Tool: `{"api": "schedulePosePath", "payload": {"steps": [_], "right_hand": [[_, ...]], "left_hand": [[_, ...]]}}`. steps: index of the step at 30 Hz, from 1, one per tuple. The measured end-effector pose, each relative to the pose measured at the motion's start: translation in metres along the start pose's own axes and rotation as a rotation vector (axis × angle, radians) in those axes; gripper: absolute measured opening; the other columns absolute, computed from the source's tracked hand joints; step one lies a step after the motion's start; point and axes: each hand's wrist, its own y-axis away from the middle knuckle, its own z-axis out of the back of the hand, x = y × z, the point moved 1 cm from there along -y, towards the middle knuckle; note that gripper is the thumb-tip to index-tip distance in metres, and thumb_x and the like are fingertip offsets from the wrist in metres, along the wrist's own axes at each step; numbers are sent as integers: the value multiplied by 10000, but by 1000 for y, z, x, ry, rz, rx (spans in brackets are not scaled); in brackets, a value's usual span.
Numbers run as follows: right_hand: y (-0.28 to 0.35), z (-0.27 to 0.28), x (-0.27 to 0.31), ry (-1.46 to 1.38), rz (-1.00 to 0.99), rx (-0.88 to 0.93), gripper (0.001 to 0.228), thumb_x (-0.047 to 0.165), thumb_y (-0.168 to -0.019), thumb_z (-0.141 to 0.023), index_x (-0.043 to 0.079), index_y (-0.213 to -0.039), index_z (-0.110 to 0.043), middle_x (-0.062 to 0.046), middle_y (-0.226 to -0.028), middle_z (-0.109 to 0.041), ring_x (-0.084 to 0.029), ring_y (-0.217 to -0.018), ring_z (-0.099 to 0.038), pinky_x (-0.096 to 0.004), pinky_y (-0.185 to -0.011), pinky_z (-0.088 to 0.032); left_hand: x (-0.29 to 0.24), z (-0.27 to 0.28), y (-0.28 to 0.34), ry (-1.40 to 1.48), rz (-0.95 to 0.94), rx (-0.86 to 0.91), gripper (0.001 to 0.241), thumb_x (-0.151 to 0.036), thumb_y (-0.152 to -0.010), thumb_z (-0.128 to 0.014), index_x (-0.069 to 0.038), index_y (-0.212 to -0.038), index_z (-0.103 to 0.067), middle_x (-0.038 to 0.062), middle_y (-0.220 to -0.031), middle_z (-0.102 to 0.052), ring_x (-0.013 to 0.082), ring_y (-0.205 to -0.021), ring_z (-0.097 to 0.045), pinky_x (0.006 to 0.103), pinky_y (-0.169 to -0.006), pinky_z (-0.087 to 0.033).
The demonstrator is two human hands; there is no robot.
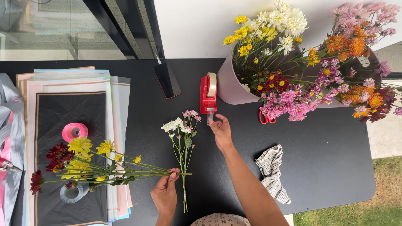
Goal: The person selects several flower stems from buckets, groups them together into a bunch, and wraps clear tape from a dispenser around the stems to secure them.
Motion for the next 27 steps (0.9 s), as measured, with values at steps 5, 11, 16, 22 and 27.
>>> {"api": "schedulePosePath", "payload": {"steps": [5, 11, 16, 22, 27], "right_hand": [[12, 1, 1, 95, -68, 29, 353, 121, -854, -625, -6, -1169, -528, -18, -679, -570, -229, -986, -651, -378, -1010, -478], [2, 10, -11, 148, -101, 23, 203, 153, -872, -623, 28, -1032, -630, -59, -845, -621, -151, -837, -623, -349, -834, -568], [13, -10, 8, 88, -203, -5, 199, 270, -881, -598, 79, -934, -615, -30, -801, -565, -140, -804, -568, -343, -755, -522], [1, -16, -2, 108, -234, -111, 234, 357, -866, -638, 145, -776, -596, 24, -689, -520, -87, -650, -522, -270, -636, -498], [-10, -20, 0, 107, -268, -127, 250, 340, -878, -641, 150, -733, -569, 34, -663, -494, -76, -552, -488, -249, -520, -453]], "left_hand": [[4, -1, -2, -13, -6, -19, 178, -83, -862, -592, 3, -947, -723, 79, -908, -741, 146, -894, -693, 301, -858, -598], [6, -6, -3, -3, 14, -11, 174, -75, -859, -597, 18, -944, -716, 101, -905, -740, 163, -883, -696, 304, -843, -598], [7, -7, -4, 5, -8, -13, 171, -71, -856, -597, 24, -938, -713, 109, -907, -739, 170, -884, -701, 309, -841, -602], [7, -7, -6, 6, -23, -19, 161, -57, -858, -595, 29, -928, -711, 115, -900, -736, 176, -884, -701, 309, -837, -601], [5, -7, -9, 5, -64, -18, 173, -61, -862, -590, 26, -957, -705, 115, -896, -734, 171, -876, -699, 300, -833, -599]]}}
